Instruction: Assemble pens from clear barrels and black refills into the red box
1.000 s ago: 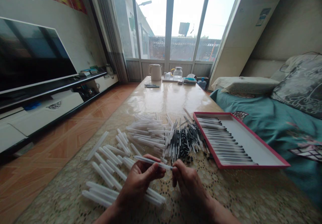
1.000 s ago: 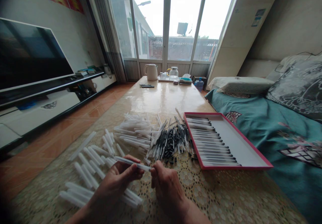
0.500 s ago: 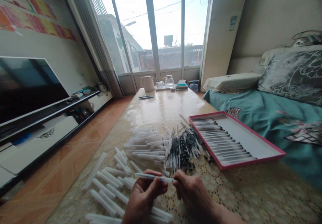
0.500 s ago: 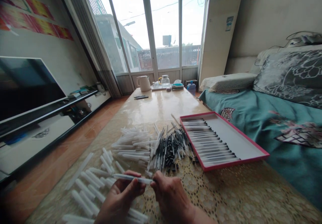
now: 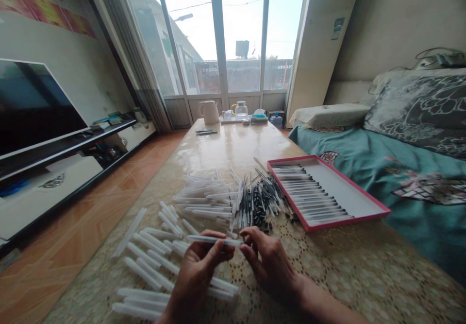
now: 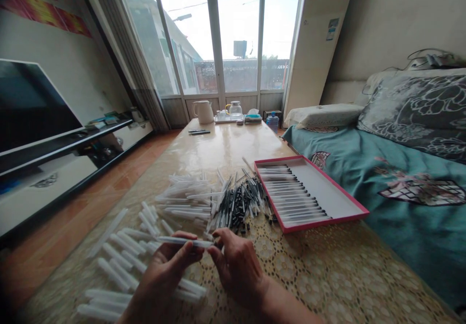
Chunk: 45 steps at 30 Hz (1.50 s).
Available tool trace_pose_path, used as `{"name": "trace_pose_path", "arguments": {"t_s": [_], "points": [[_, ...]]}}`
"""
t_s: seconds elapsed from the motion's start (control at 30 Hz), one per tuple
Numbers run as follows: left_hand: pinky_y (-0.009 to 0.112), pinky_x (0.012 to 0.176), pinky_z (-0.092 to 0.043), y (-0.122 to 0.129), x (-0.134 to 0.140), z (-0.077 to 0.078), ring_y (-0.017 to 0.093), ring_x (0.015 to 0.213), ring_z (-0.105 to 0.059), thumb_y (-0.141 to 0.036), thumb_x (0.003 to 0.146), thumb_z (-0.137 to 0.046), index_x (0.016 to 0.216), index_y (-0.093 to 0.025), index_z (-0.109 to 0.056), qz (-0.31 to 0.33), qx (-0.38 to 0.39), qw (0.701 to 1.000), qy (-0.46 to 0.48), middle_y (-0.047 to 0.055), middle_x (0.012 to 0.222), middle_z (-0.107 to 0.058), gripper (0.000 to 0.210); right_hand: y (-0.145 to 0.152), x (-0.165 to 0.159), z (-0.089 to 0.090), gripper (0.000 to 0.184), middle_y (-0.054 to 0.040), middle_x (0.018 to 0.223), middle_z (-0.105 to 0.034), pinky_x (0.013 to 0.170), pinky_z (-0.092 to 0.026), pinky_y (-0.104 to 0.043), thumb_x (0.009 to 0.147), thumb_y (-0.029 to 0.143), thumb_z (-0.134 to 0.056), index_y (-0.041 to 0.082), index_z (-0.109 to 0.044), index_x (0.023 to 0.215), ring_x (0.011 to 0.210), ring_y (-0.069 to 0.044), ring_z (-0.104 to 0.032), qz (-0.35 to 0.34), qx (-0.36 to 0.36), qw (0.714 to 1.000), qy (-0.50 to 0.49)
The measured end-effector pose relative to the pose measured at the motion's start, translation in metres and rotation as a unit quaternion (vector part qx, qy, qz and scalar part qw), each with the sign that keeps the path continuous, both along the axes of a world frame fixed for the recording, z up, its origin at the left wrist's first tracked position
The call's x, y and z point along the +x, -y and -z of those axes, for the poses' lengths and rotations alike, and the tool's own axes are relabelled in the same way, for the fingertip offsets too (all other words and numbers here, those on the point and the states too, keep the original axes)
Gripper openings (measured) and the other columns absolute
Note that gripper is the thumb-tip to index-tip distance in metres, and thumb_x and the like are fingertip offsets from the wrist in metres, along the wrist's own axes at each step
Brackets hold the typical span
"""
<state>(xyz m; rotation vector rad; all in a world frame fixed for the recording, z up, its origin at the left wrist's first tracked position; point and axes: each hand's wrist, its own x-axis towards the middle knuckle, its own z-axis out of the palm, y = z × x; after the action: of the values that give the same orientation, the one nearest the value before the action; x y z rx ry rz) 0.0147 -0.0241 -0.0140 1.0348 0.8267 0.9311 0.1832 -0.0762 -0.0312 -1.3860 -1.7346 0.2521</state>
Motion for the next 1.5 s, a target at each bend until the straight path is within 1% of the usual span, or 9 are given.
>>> {"name": "trace_pose_path", "arguments": {"t_s": [0.13, 0.4, 0.5, 0.6, 0.73, 0.87, 1.0, 1.2, 1.5], "points": [[0.028, 0.071, -0.051, 0.0, -0.001, -0.002, 0.017, 0.071, -0.065, -0.032, 0.072, -0.071, 0.082, -0.018, -0.066, -0.023, 0.017, 1.0, 0.01, 0.003, 0.073, -0.071, 0.018, -0.002, 0.008, -0.002, 0.019, -0.0035, 0.076, -0.061, 0.061, -0.044, -0.023, 0.093, 0.028, -0.041, 0.017, -0.056, 0.097, 0.067, -0.014, -0.059, 0.04, 0.018, 0.999, -0.022], [0.023, 0.053, -0.045, 0.006, 0.006, 0.005, 0.011, 0.054, -0.054, -0.028, 0.072, -0.07, 0.085, -0.016, -0.065, 0.048, 0.125, 0.99, -0.032, -0.002, 0.06, -0.06, 0.018, -0.002, -0.004, 0.003, 0.021, -0.0063, 0.084, -0.064, 0.068, -0.046, -0.027, 0.093, 0.027, -0.042, 0.018, -0.057, 0.104, 0.074, -0.017, -0.06, -0.077, 0.033, 0.992, 0.094], [0.025, 0.054, -0.047, 0.003, 0.004, 0.002, 0.013, 0.056, -0.057, -0.029, 0.074, -0.068, 0.102, -0.02, -0.059, -0.007, 0.135, 0.99, -0.047, -0.003, 0.065, -0.06, 0.03, -0.004, -0.001, 0.008, 0.023, -0.0051, 0.079, -0.064, 0.064, -0.045, -0.024, 0.094, 0.023, -0.036, 0.018, -0.058, 0.099, 0.07, -0.015, -0.06, -0.043, 0.025, 0.997, 0.066], [0.027, 0.061, -0.049, 0.004, -0.003, -0.008, 0.017, 0.067, -0.062, -0.03, 0.076, -0.065, 0.095, -0.02, -0.061, -0.053, 0.169, 0.977, -0.121, 0.002, 0.076, -0.064, 0.022, -0.005, 0.008, 0.008, 0.023, -0.0022, 0.07, -0.061, 0.057, -0.044, -0.023, 0.094, 0.027, -0.035, 0.017, -0.055, 0.1, 0.06, -0.014, -0.058, 0.046, 0.013, 0.999, -0.016], [0.028, 0.066, -0.048, 0.018, -0.009, -0.03, 0.019, 0.073, -0.062, -0.024, 0.078, -0.06, 0.093, -0.02, -0.065, 0.05, 0.263, 0.92, -0.286, 0.006, 0.09, -0.067, 0.017, -0.005, 0.016, 0.005, 0.024, 0.0027, 0.06, -0.055, 0.047, -0.039, -0.022, 0.093, 0.03, -0.033, 0.017, -0.049, 0.104, 0.047, -0.012, -0.052, 0.097, -0.033, 0.986, -0.129], [0.031, 0.071, -0.045, 0.018, 0.002, -0.045, 0.021, 0.081, -0.06, -0.018, 0.079, -0.055, 0.095, -0.021, -0.064, 0.172, 0.375, 0.824, -0.388, 0.007, 0.092, -0.064, 0.019, -0.005, 0.019, 0.003, 0.02, 0.0047, 0.057, -0.046, 0.047, -0.035, -0.022, 0.092, 0.03, -0.032, 0.02, -0.048, 0.086, 0.048, -0.012, -0.046, 0.096, -0.06, 0.976, -0.188], [0.033, 0.075, -0.044, -0.011, 0.023, -0.041, 0.023, 0.083, -0.058, -0.015, 0.081, -0.049, 0.092, -0.017, -0.063, 0.133, 0.437, 0.769, -0.447, 0.01, 0.09, -0.062, 0.018, -0.005, 0.021, 0.002, 0.022, 0.0045, 0.058, -0.042, 0.048, -0.032, -0.023, 0.091, 0.031, -0.033, 0.02, -0.049, 0.081, 0.051, -0.012, -0.042, 0.103, -0.053, 0.975, -0.187], [0.034, 0.076, -0.043, -0.039, 0.028, -0.024, 0.023, 0.082, -0.058, -0.013, 0.079, -0.05, 0.095, -0.015, -0.063, 0.097, 0.466, 0.736, -0.481, 0.011, 0.09, -0.062, 0.02, -0.007, 0.021, 0.0, 0.024, 0.0041, 0.057, -0.043, 0.047, -0.032, -0.023, 0.09, 0.033, -0.032, 0.019, -0.05, 0.081, 0.05, -0.013, -0.043, 0.098, -0.07, 0.975, -0.185], [0.032, 0.081, -0.044, -0.057, 0.037, -0.032, 0.021, 0.088, -0.057, -0.014, 0.081, -0.049, 0.094, -0.017, -0.063, 0.095, 0.497, 0.673, -0.54, 0.008, 0.09, -0.063, 0.019, -0.009, 0.02, 0.001, 0.023, 0.0037, 0.057, -0.048, 0.044, -0.033, -0.022, 0.089, 0.032, -0.033, 0.018, -0.051, 0.085, 0.045, -0.011, -0.043, 0.092, -0.081, 0.971, -0.207]]}}
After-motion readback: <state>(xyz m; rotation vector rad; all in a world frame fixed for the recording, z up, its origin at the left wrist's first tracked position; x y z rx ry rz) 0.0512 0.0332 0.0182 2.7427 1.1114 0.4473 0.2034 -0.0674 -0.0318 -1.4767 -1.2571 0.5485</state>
